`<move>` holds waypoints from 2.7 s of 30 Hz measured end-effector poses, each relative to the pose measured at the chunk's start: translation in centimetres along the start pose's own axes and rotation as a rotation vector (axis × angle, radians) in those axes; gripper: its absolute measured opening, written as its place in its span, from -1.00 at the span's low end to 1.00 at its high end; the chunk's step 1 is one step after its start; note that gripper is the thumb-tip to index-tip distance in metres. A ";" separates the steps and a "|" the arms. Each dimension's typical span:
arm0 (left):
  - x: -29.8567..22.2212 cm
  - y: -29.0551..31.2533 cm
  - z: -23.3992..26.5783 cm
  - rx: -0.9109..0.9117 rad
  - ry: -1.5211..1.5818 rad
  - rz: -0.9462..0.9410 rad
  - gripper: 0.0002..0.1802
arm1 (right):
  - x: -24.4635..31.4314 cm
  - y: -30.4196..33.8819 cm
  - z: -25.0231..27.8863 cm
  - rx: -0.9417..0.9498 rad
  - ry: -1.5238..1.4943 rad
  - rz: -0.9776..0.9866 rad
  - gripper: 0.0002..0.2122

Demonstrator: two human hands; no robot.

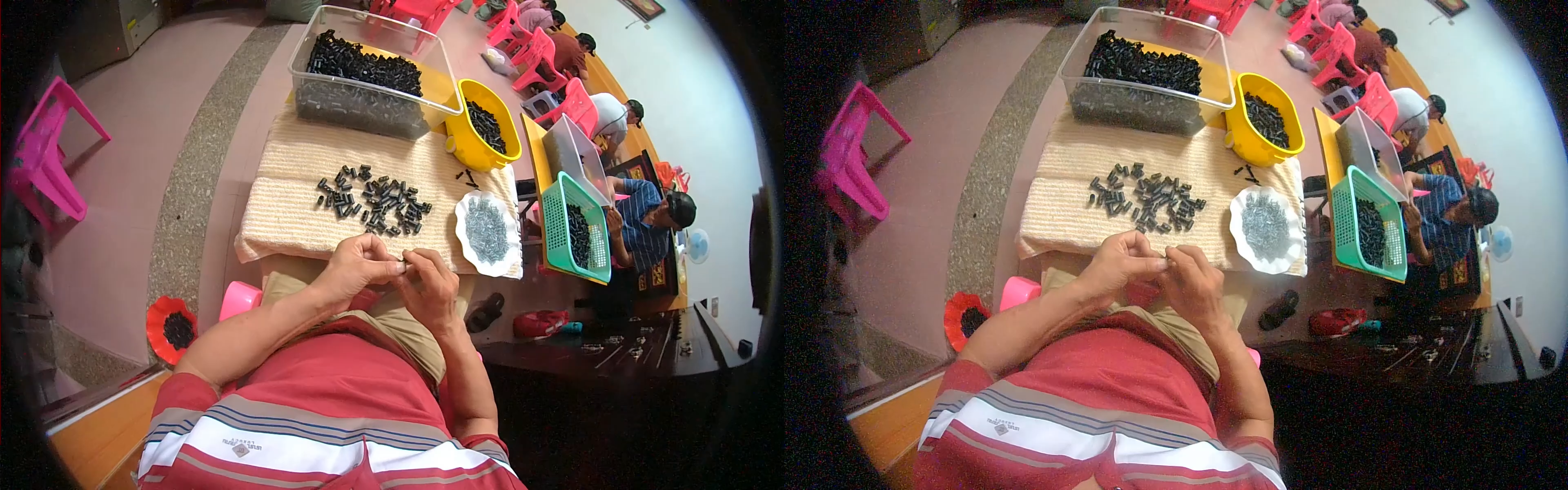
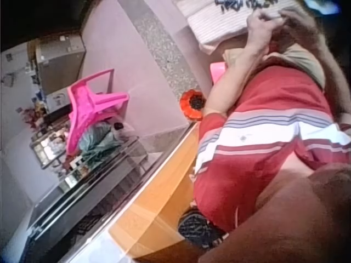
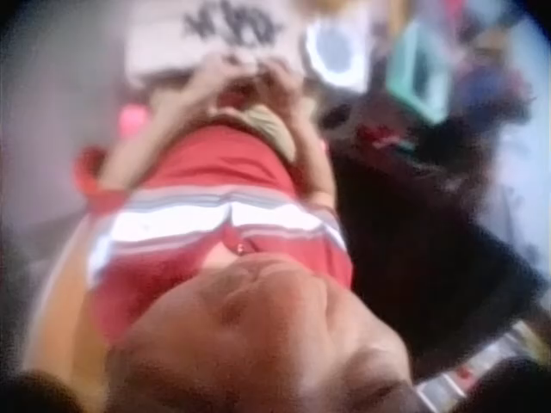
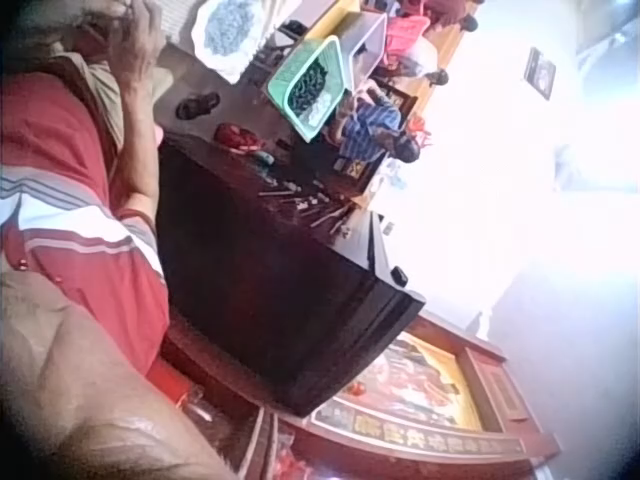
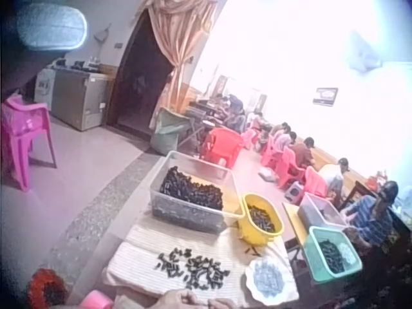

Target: The person assembles small black plastic components by hand, inserting tiny silver pins into them.

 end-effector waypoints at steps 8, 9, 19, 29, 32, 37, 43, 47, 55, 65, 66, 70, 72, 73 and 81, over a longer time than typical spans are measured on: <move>-0.1 0.2 0.3 -0.043 -0.042 0.017 -0.81 | -2.2 -0.6 2.5 -0.021 -0.044 -0.152 -0.64; 0.0 0.1 0.5 -0.059 -0.053 0.014 -0.81 | -3.2 -0.5 3.1 -0.043 -0.050 -0.185 -0.64; 0.9 0.0 0.7 -0.079 -0.050 0.027 -0.81 | -6.1 -3.2 10.3 -0.253 0.005 -0.312 -0.66; 1.3 -0.4 0.7 -0.061 -0.011 0.047 -0.82 | -9.2 -6.7 13.5 -0.398 0.012 -0.244 -0.63; 1.1 -0.3 0.6 -0.060 -0.011 0.071 -0.83 | -9.0 -8.0 14.4 -0.451 0.074 -0.189 -0.65; 1.2 -0.4 0.6 -0.052 -0.004 0.080 -0.84 | -9.8 -10.7 15.9 -0.561 0.011 -0.120 -0.68; 1.1 -0.3 0.4 -0.030 -0.021 0.080 -0.84 | -15.5 -15.7 17.2 -0.522 0.349 -0.191 -0.60; 0.5 -0.3 0.5 -0.022 0.006 0.090 -0.83 | -19.0 -15.6 16.6 -0.350 0.338 -0.309 -0.67; -0.2 -0.2 0.4 -0.007 -0.012 0.100 -0.80 | -15.5 -9.8 7.6 0.083 -0.107 -0.457 -0.81; -0.4 0.1 0.2 -0.014 -0.029 0.117 -0.81 | -10.6 -8.9 0.4 0.477 0.215 -0.345 -0.78; -0.2 0.1 0.2 -0.014 -0.028 0.116 -0.81 | -10.7 -8.8 0.2 0.493 0.228 -0.337 -0.79; -0.1 0.0 0.3 -0.012 -0.016 0.108 -0.82 | -9.9 -8.9 -0.1 0.485 0.243 -0.315 -0.80; 0.0 0.0 0.2 -0.003 -0.016 0.119 -0.82 | -10.2 -8.7 0.0 0.494 0.248 -0.356 -0.81; 0.0 0.0 0.2 0.000 -0.023 0.103 -0.81 | -10.0 -8.7 0.1 0.492 0.252 -0.352 -0.81; 0.3 -0.2 0.3 -0.009 -0.049 0.059 -0.81 | -10.1 -8.8 0.3 0.436 0.168 -0.417 -0.79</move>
Point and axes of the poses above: each hand's wrist, its own y-axis away from the middle knuckle, its own z-axis out of the back of the hand, x = y × z, the point moved 9 cm from there along -y, towards the middle knuckle, and after that the axes turned 12 degrees about -y, right-handed, at the moved point
